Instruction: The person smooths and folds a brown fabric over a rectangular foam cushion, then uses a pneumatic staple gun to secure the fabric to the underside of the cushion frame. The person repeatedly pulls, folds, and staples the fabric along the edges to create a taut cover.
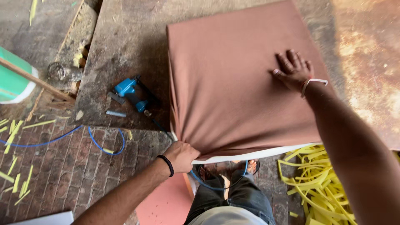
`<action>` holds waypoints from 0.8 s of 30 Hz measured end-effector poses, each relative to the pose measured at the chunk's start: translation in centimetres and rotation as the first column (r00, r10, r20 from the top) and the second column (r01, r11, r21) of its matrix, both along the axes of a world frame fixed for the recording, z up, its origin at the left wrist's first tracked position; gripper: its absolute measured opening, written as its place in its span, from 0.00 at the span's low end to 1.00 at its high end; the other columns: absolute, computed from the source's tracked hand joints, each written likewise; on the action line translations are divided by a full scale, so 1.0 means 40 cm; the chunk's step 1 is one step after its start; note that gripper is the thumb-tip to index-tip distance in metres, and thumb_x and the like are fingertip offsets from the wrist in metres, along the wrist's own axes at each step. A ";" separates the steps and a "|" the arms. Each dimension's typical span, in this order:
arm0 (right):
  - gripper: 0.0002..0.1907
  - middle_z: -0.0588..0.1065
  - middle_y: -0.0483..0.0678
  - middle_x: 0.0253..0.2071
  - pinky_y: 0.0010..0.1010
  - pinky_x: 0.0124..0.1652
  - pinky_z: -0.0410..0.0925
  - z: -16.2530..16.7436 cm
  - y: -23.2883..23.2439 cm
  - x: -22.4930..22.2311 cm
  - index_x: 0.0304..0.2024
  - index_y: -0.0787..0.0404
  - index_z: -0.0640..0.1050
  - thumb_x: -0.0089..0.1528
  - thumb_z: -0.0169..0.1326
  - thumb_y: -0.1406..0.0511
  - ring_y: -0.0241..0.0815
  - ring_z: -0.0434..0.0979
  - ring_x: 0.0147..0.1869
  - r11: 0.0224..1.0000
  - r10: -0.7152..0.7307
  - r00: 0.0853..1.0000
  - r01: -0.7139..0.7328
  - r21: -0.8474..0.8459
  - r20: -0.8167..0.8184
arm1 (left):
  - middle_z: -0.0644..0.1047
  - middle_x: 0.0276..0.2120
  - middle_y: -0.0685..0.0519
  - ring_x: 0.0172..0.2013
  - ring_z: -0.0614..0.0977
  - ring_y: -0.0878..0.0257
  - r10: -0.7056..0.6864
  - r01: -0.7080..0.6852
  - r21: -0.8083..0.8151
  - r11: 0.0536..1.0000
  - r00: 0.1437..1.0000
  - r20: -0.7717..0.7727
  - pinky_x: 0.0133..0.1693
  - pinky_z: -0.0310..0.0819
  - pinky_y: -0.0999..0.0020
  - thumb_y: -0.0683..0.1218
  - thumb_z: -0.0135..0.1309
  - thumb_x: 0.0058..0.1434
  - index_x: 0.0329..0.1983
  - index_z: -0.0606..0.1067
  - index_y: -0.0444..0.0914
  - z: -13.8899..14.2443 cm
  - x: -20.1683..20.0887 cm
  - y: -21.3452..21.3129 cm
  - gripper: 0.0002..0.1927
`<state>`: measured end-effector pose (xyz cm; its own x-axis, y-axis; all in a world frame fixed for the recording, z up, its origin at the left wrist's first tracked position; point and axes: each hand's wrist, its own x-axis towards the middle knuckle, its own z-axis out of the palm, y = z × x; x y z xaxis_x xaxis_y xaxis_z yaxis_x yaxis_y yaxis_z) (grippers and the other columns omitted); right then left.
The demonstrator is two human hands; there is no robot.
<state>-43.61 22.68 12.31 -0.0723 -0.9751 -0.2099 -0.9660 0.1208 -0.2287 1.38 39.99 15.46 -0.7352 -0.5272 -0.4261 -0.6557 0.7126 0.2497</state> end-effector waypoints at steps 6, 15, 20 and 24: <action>0.37 0.42 0.45 0.81 0.63 0.71 0.34 0.050 0.202 0.392 0.76 0.32 0.54 0.65 0.31 0.38 0.60 0.36 0.83 0.927 0.368 0.858 -0.370 0.066 -0.359 | 0.83 0.37 0.47 0.41 0.85 0.51 0.094 -0.275 -0.236 0.932 0.811 -0.577 0.53 0.77 0.53 0.39 0.53 0.57 0.38 0.80 0.38 -0.220 0.145 0.152 0.08; 0.44 0.41 0.50 0.79 0.60 0.71 0.32 0.036 0.477 0.765 0.74 0.38 0.55 0.59 0.39 0.33 0.54 0.36 0.81 0.711 0.700 0.707 -0.703 0.011 -0.102 | 0.83 0.44 0.47 0.42 0.85 0.54 0.935 -0.624 0.729 0.282 0.008 -0.355 0.44 0.79 0.62 0.42 0.58 0.64 0.57 0.76 0.37 -0.493 0.239 0.264 0.17; 0.46 0.46 0.50 0.80 0.57 0.71 0.33 0.014 0.473 0.744 0.76 0.45 0.56 0.58 0.47 0.40 0.50 0.39 0.81 0.693 0.720 0.694 -0.718 -0.057 0.002 | 0.76 0.53 0.53 0.49 0.79 0.63 0.983 -0.267 0.960 -0.080 -0.180 0.032 0.50 0.75 0.66 0.53 0.54 0.64 0.66 0.66 0.42 -0.582 0.154 0.199 0.28; 0.41 0.54 0.49 0.79 0.53 0.76 0.37 -0.008 0.479 0.716 0.76 0.55 0.59 0.64 0.49 0.47 0.46 0.46 0.83 0.720 0.691 0.693 -0.636 -0.277 0.204 | 0.77 0.39 0.49 0.36 0.78 0.63 0.975 -0.271 0.959 -0.082 -0.221 0.021 0.40 0.74 0.65 0.49 0.52 0.64 0.58 0.72 0.34 -0.595 0.114 0.178 0.21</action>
<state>-14.95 41.82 12.00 0.6415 -0.7649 0.0583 -0.6690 -0.5951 -0.4454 5.95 47.12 -8.33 -0.0935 -0.7612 -0.6417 0.1854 -0.6466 0.7400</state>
